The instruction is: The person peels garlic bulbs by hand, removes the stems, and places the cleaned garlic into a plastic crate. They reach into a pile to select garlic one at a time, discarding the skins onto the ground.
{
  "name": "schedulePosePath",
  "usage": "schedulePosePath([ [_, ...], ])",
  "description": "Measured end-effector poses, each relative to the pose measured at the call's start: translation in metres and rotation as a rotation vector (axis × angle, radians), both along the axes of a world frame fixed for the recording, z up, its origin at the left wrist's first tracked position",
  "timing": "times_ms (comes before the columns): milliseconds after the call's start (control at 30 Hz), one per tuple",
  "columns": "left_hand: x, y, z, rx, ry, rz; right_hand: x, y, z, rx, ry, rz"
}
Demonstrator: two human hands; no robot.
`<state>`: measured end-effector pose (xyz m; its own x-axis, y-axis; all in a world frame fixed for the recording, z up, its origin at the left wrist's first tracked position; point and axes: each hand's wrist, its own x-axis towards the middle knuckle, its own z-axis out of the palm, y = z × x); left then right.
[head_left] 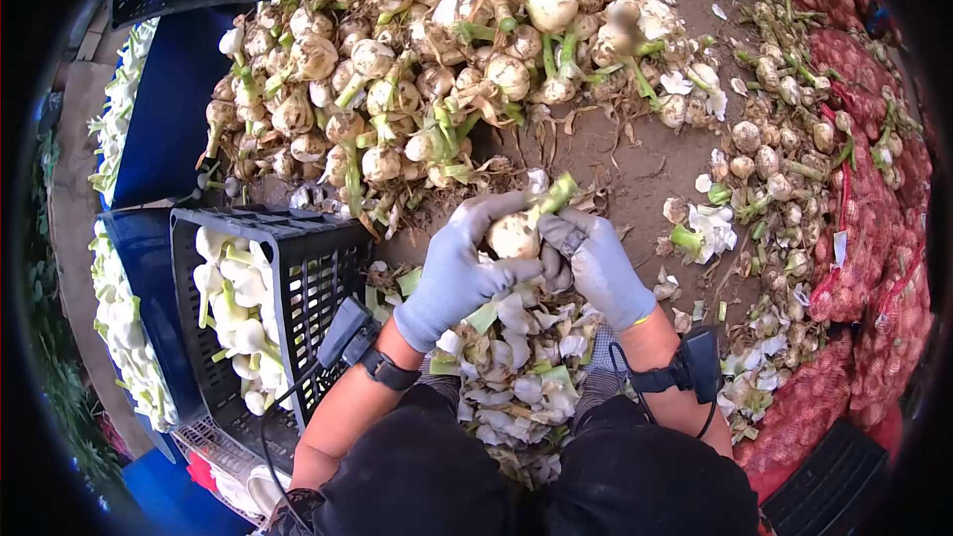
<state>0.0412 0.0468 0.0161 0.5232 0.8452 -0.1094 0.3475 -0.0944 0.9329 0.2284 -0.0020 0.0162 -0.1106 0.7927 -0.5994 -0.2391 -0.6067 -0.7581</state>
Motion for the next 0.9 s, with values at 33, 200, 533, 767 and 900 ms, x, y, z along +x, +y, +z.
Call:
schedulePosePath([
  [33, -0.003, -0.002, 0.002, -0.225, -0.078, 0.09, -0.002, -0.001, 0.003, 0.007, 0.079, -0.045],
  [200, -0.003, -0.012, 0.0, 0.127, 0.068, -0.069, -0.009, -0.001, 0.007, -0.085, -0.05, 0.048],
  [533, -0.017, -0.024, -0.019, -0.872, -0.771, 0.39, -0.031, -0.022, -0.021, 0.088, -0.286, -0.013],
  [767, -0.018, -0.02, -0.004, -0.925, -0.824, 0.264, -0.027, -0.018, -0.016, 0.415, -0.74, 0.169],
  [900, -0.017, -0.023, 0.012, -0.664, -0.344, 0.151, -0.029, -0.014, -0.009, 0.105, 0.156, -0.213],
])
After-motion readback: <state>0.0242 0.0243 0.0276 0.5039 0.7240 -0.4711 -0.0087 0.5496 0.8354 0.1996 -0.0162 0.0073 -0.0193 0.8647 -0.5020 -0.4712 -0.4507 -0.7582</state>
